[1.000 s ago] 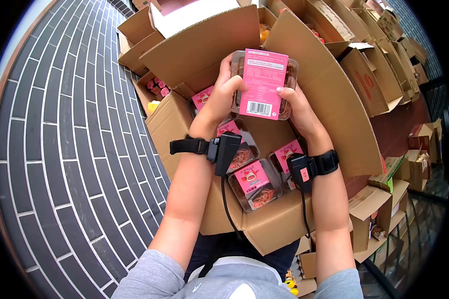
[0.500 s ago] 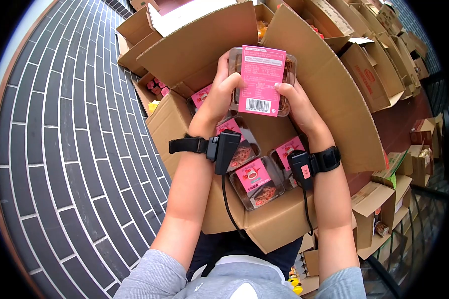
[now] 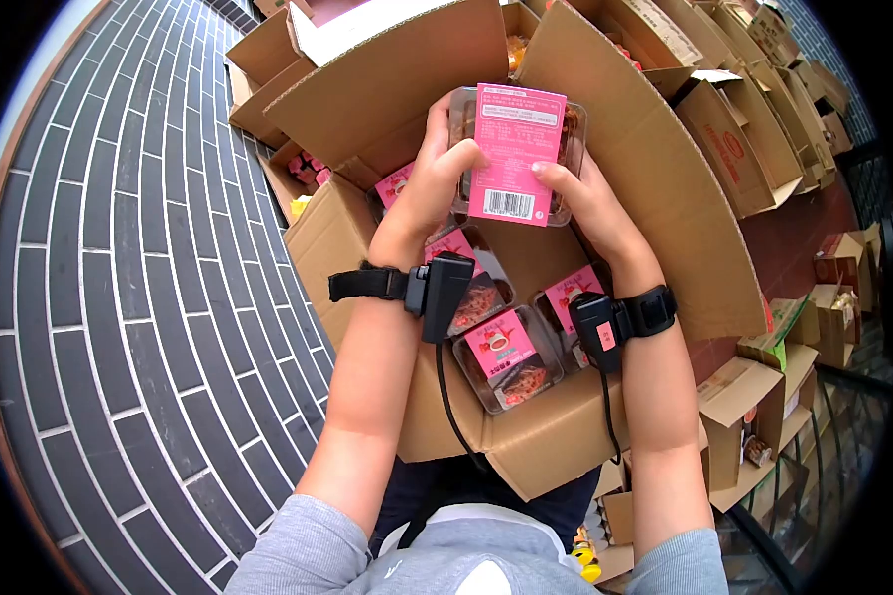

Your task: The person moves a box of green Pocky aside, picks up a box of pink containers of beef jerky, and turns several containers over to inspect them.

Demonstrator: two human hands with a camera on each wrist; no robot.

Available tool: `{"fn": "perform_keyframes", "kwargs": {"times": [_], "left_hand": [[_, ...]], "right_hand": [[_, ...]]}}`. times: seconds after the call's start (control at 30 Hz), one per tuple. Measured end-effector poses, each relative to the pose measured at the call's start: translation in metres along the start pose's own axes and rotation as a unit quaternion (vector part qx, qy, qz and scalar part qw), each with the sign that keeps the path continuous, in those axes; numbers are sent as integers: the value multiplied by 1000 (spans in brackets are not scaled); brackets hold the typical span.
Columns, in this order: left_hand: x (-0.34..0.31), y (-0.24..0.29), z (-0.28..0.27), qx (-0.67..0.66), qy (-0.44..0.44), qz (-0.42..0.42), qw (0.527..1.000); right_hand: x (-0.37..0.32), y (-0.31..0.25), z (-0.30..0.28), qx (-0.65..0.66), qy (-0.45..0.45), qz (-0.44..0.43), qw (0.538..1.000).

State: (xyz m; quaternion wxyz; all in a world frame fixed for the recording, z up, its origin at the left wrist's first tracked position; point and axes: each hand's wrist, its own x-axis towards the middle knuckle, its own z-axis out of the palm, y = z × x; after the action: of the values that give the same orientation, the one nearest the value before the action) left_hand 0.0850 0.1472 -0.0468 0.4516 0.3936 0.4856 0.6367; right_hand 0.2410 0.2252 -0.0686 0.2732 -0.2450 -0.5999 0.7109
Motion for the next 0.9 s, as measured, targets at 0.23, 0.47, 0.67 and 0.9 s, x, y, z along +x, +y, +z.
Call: {"fn": "perform_keyframes", "kwargs": {"times": [0.23,0.47,0.67,0.9], "left_hand": [[0,1,0,-2,2,-5,1000],[1,-2,-2,-6,-5,-1,1000],[0,0,0,1,-2,6,1000],[0,1,-1,7,0,6,1000]], "right_hand": [[0,-2,3,-21,9,-7,1000],[0,-4,3,-36,-1,-7,999],[0,-4,3,-34,2,7,999],[0,-4,4,2,-3,-1,1000]]}}
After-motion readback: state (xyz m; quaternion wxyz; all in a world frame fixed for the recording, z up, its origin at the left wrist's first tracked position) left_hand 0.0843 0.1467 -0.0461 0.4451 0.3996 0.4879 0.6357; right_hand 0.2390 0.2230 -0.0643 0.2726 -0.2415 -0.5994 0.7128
